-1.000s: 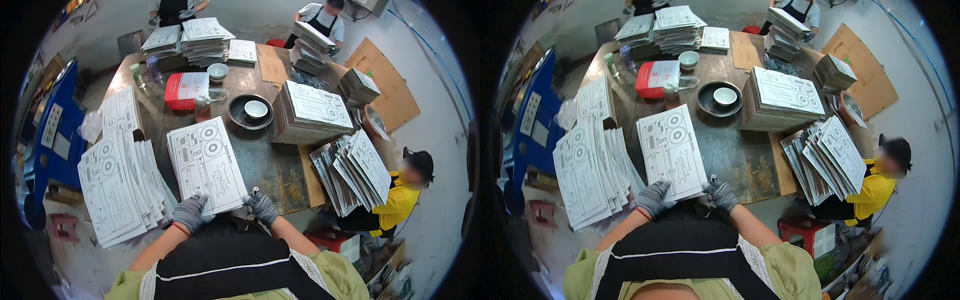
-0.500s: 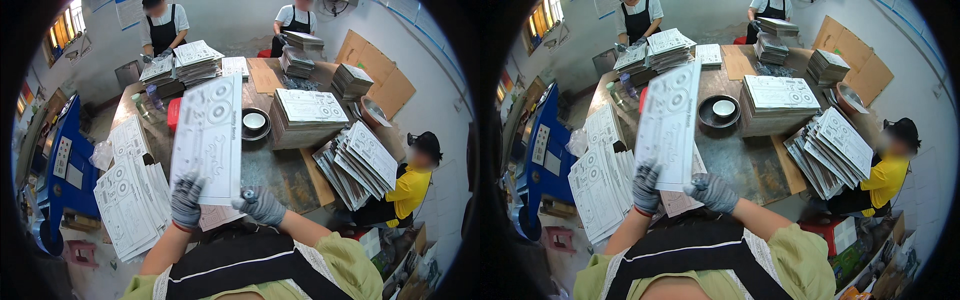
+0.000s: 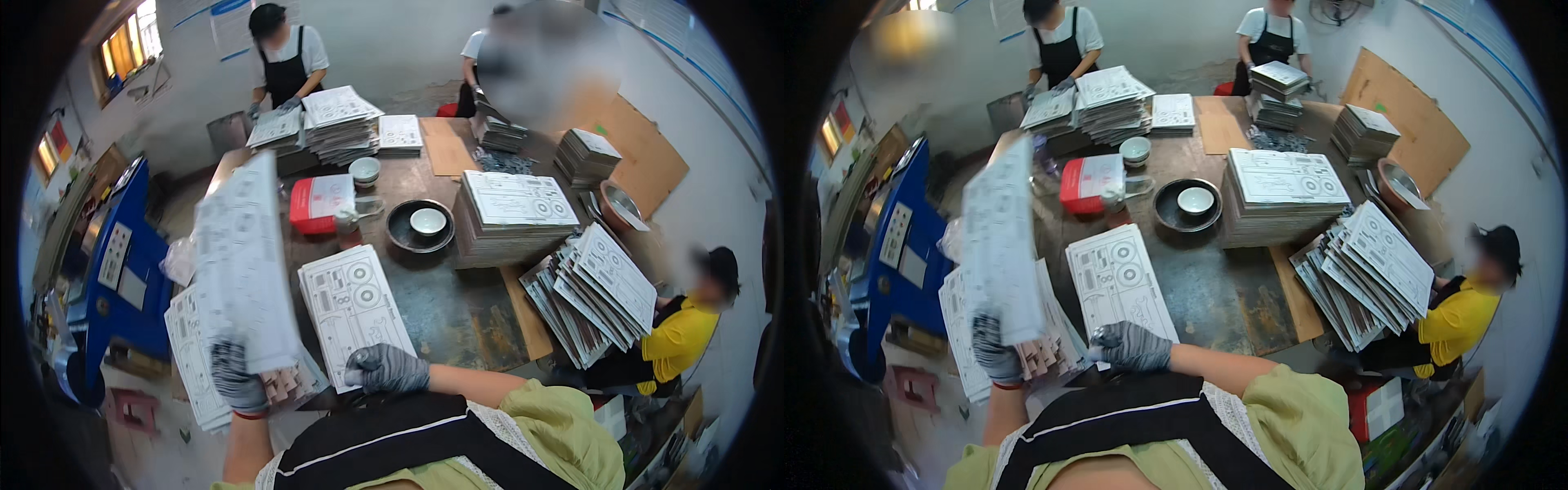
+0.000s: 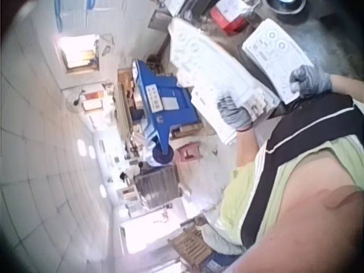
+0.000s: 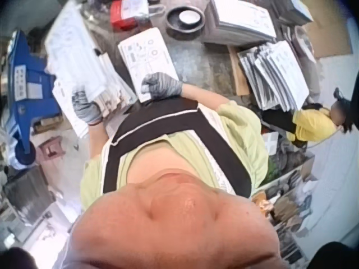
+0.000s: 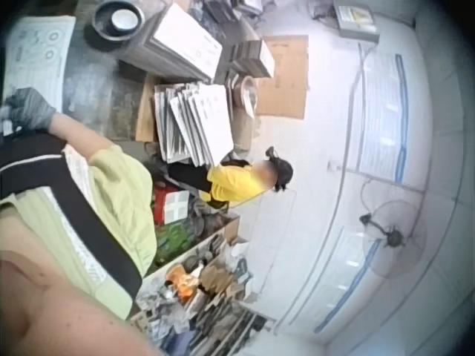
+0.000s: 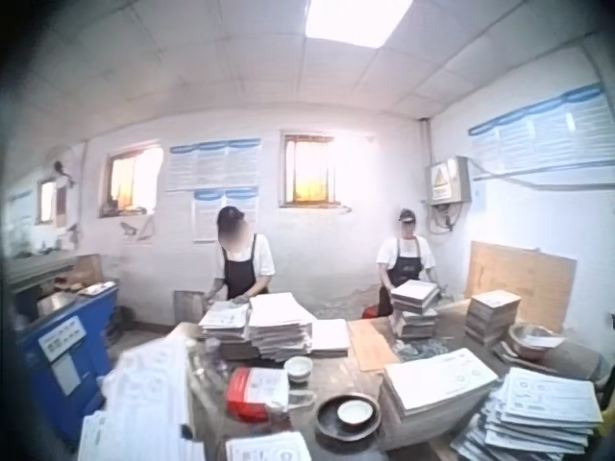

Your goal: The person repeatedly marks printed paper sheets with a marker, then places each marked sheet onto a growing stack. The person handles the sheets one at a time and continues the cycle throughout the clip.

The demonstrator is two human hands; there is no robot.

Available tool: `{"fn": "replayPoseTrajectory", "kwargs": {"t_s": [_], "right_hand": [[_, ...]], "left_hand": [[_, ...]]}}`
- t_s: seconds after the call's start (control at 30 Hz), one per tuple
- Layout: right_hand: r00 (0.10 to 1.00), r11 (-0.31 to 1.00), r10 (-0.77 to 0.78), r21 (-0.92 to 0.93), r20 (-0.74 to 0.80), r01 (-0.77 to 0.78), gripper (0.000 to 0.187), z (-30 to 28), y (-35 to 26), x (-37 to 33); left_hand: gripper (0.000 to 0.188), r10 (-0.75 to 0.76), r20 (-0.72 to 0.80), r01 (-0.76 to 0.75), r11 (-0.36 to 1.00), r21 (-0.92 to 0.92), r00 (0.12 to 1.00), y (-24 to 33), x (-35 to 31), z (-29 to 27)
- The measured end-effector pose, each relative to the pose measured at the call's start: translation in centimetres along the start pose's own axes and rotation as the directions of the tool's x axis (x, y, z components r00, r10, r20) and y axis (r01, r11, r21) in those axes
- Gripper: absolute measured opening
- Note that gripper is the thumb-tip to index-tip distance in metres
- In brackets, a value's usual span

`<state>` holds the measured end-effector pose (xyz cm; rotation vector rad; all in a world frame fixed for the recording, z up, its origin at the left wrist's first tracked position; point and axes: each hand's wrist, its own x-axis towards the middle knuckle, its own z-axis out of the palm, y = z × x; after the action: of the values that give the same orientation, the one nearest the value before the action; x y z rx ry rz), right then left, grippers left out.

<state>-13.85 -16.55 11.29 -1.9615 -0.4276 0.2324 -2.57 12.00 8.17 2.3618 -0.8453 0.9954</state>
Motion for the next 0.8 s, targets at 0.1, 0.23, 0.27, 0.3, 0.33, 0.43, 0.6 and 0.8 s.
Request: {"fn": "replayPoseTrajectory", "kwargs": {"t_s": [0.1,0.23,0.27,0.3,0.33,0.43,0.6,0.8], "right_hand": [[0.972,0.935,-0.232,-0.268,0.034,0.233,0.026,0.2,4.5,-0.1],[0.944,0.454,0.321,0.887,-0.076,-0.083,0.031,1.6,6.0,-2.2],[0.950,0.346,0.288,0.938,-0.120,0.013,0.031,2.2,6.6,-2.4],[0.960,0.294,0.238,0.953,-0.147,0.073,0.030,2.0,6.3,-2.5],[0.948,0.235,0.292,0.970,-0.128,0.058,0.030,2.0,6.7,-2.7],[0.962,0.209,0.268,0.978,-0.056,-0.001,0.029,1.8,7.7,-2.9],[0.886,0.241,0.460,0.969,-0.060,-0.059,0.029,2.5,7.0,-2.9],[0.907,0.299,0.410,0.954,-0.096,-0.035,0.029,2.5,5.3,-2.7]], "left_hand": [[0.053,-0.169,-0.042,0.173,0.979,0.106,0.985,-4.2,-2.8,-3.1],[0.061,-0.421,0.563,0.357,0.906,0.226,0.712,-6.2,-5.4,-5.3],[0.063,-0.354,0.742,0.328,0.925,0.189,0.570,-7.0,-5.8,-5.2],[0.064,-0.353,0.761,0.303,0.929,0.215,0.544,-6.4,-5.8,-6.2],[0.065,-0.340,0.789,0.266,0.936,0.231,0.512,-5.4,-5.2,-6.7],[0.060,-0.161,0.586,0.293,0.946,-0.137,0.794,-2.7,-1.0,-8.4],[0.039,0.423,0.147,-0.069,0.455,-0.888,0.894,7.6,8.8,-10.7],[0.038,0.676,0.144,-0.082,0.290,-0.953,0.723,10.8,8.5,-10.1]]}}
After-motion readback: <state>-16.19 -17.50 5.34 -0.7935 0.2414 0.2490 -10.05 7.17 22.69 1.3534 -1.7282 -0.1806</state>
